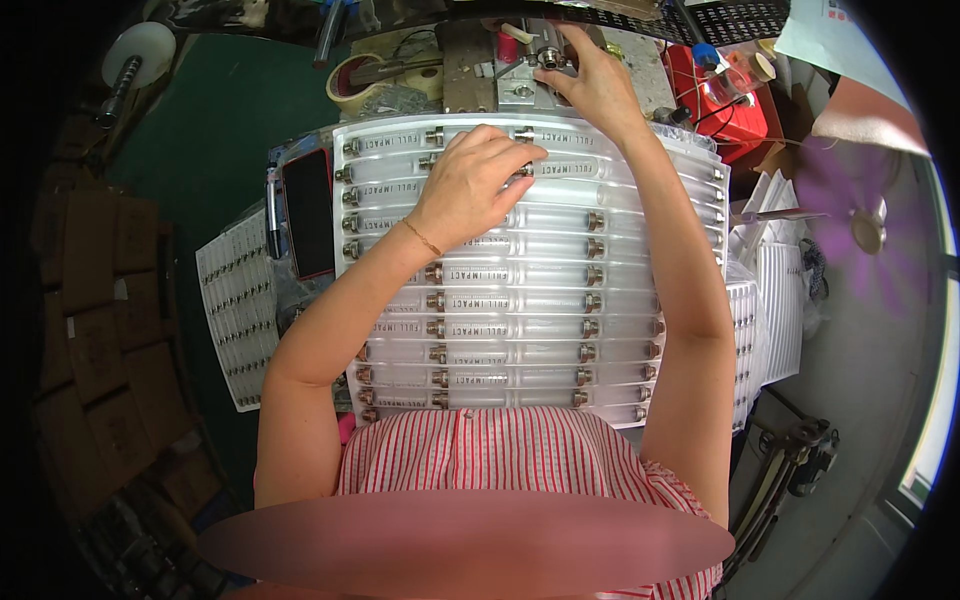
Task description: Manually organizing small cylindrical components, possibly fuses or lamps, into a plastic organizer tray.
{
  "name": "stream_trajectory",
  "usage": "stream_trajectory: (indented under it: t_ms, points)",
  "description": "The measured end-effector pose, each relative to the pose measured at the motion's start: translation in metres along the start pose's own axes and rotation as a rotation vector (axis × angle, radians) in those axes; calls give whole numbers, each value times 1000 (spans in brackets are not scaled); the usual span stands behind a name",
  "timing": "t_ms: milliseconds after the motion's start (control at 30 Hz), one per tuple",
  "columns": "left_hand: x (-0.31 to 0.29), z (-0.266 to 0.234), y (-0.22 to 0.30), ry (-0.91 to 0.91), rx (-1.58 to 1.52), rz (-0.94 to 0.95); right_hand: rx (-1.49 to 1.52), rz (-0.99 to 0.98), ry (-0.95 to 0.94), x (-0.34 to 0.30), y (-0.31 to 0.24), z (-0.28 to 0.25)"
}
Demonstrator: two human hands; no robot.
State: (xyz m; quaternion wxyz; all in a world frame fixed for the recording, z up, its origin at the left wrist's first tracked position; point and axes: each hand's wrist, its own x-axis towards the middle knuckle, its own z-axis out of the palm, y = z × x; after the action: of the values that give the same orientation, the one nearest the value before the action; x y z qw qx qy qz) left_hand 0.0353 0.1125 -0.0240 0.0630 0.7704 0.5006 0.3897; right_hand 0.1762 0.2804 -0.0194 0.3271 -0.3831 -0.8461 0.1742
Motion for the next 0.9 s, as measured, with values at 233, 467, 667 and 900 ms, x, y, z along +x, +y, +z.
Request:
stream_trajectory:
  t_ms: [233,467,667,900]
  points:
    - [-2,0,0,15,-6,-8,-34,4,-84,-2,-26,-13]
    - [-2,1,0,21,-2,-8,-55,3,-97,-2,-21,-12]
    - [-2,1,-1,10,4,-14,-74,53,-140,1,-26,-14]
    - [-3,1,-1,11,11,-17,-60,27,-133,0,-25,-13]
